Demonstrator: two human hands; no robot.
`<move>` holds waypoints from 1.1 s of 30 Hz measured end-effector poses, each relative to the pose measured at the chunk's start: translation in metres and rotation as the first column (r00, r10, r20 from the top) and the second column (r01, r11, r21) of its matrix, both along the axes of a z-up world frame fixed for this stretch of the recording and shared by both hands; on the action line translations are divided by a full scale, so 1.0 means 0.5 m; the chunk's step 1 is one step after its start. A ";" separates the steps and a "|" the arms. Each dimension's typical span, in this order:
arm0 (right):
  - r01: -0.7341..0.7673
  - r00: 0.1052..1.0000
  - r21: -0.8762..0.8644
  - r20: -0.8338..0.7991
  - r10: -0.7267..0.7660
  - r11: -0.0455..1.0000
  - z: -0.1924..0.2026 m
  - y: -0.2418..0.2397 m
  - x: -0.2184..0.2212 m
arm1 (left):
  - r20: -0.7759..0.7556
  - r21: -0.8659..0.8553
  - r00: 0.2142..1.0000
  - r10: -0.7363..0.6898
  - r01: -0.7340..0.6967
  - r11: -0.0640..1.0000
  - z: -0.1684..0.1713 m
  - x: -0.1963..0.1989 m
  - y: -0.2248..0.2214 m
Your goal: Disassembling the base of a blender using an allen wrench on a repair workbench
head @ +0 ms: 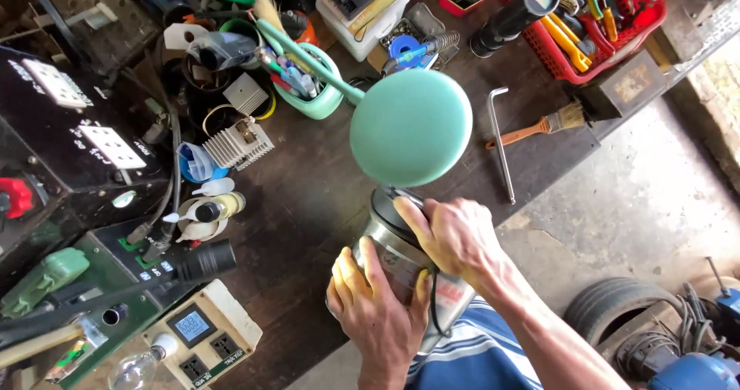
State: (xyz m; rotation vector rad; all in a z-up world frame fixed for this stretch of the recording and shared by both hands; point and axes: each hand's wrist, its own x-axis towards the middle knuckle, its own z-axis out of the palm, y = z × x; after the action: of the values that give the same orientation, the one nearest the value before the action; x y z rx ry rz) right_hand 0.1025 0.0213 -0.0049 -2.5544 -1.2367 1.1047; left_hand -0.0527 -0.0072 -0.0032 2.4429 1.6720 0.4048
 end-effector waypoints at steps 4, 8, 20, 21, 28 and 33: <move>-0.074 0.986 0.105 0.159 0.056 0.992 -0.011 0.009 -0.014 | 0.107 0.023 0.994 0.016 -0.019 1.000 -0.007 -0.015 0.008; 0.132 0.979 -0.007 -0.157 -0.131 0.991 0.034 -0.035 0.019 | 0.142 0.029 0.990 -0.012 0.008 1.000 -0.006 -0.030 0.021; 0.162 0.985 0.669 -0.063 -0.162 0.725 -0.072 -0.175 -0.016 | 0.495 0.007 0.867 -0.062 0.068 0.998 0.010 -0.106 -0.021; 0.234 0.965 0.523 -0.024 -0.260 0.820 -0.050 -0.166 -0.027 | 0.506 -0.158 0.861 0.050 0.036 0.987 0.008 -0.130 -0.062; 0.234 0.972 -0.101 0.034 -0.232 0.967 0.074 -0.028 0.020 | 0.088 0.128 0.996 0.016 -0.027 0.991 0.015 -0.027 -0.078; 0.315 0.948 -0.167 0.014 -0.317 0.934 0.055 -0.067 0.053 | 0.043 0.099 0.994 -0.104 0.099 0.990 -0.022 0.009 -0.039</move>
State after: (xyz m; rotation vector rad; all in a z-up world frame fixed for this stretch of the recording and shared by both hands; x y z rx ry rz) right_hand 0.1291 -0.0121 0.0225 -2.7332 -0.7171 1.1907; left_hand -0.0480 -0.0266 -0.0140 2.5517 1.5357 0.5377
